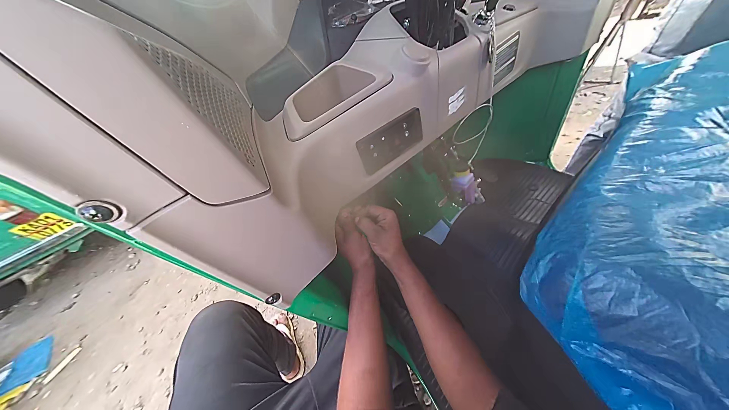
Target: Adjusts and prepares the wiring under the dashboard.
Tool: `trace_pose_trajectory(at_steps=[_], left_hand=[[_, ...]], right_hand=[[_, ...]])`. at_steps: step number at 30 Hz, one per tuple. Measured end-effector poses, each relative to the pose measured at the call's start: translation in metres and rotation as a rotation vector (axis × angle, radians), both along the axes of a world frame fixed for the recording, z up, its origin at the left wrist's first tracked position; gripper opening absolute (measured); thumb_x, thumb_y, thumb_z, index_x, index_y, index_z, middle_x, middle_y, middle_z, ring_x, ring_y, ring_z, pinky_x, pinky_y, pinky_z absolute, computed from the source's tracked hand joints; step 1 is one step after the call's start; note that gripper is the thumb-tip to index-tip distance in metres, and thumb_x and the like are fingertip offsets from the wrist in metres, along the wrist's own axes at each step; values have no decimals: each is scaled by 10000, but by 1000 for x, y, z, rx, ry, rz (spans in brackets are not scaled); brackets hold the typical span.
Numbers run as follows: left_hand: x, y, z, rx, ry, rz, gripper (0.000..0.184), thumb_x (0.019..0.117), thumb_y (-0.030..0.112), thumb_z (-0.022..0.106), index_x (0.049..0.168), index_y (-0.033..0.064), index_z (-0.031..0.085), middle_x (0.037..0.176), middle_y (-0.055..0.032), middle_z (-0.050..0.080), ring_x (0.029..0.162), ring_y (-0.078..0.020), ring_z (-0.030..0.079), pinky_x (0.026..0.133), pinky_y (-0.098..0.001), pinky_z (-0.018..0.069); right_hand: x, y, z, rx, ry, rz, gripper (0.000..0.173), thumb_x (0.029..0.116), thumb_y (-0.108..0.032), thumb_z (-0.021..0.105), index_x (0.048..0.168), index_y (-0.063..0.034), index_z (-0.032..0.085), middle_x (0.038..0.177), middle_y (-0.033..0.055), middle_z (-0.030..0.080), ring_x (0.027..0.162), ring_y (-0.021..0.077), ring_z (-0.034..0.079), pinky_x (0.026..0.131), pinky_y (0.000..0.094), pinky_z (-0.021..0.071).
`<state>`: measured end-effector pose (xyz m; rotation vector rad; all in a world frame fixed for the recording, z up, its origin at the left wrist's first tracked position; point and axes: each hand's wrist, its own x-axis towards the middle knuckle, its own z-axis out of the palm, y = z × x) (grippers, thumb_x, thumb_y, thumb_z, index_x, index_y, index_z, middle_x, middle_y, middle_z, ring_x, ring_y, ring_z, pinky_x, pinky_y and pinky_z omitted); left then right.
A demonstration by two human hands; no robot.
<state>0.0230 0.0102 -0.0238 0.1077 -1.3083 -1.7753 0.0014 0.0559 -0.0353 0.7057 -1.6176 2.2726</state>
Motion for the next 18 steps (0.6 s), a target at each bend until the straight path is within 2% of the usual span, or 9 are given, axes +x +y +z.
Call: trace_pose_trajectory(at_steps=[5, 9, 14, 16, 18], left_hand=[[4, 1, 8, 90, -9, -43, 201, 1094, 119, 433, 1106, 47, 620, 968, -8, 696, 913, -71, 670, 845, -255, 566], [4, 1, 15, 159, -19, -65, 160, 1085, 97, 439, 1066, 72, 596, 904, 7, 660, 827, -62, 650, 781, -231, 563], [4, 2, 22, 249, -52, -139, 245, 1111, 111, 358, 1051, 46, 586, 851, 2, 624, 742, -59, 625, 720, -214, 560], [5, 0, 19, 214, -76, -182, 272, 1117, 123, 310, 1111, 38, 568, 915, 14, 605, 799, -46, 608, 764, -207, 540], [4, -9, 20, 195, -83, -188, 264, 1113, 130, 320, 1199, 33, 550, 976, 22, 608, 855, -40, 617, 804, -214, 540]], right_hand=[[6, 0, -3, -41, -16, 40, 112, 878, -15, 628, 807, -17, 714, 795, 69, 672, 706, 138, 620, 615, 323, 527], [9, 0, -4, -92, -21, 73, 122, 882, -2, 616, 803, -4, 708, 777, 72, 672, 712, 131, 625, 646, 314, 537], [12, 7, -8, -112, 9, 91, 130, 876, -2, 598, 800, -2, 703, 788, 60, 668, 722, 108, 615, 649, 282, 517], [14, 11, -8, -90, 14, 79, 122, 869, -18, 605, 801, -14, 707, 775, 38, 652, 698, 91, 597, 620, 267, 502], [12, 5, -6, -102, 36, 99, 114, 867, -28, 613, 814, -17, 712, 779, 35, 648, 699, 94, 600, 617, 275, 510]])
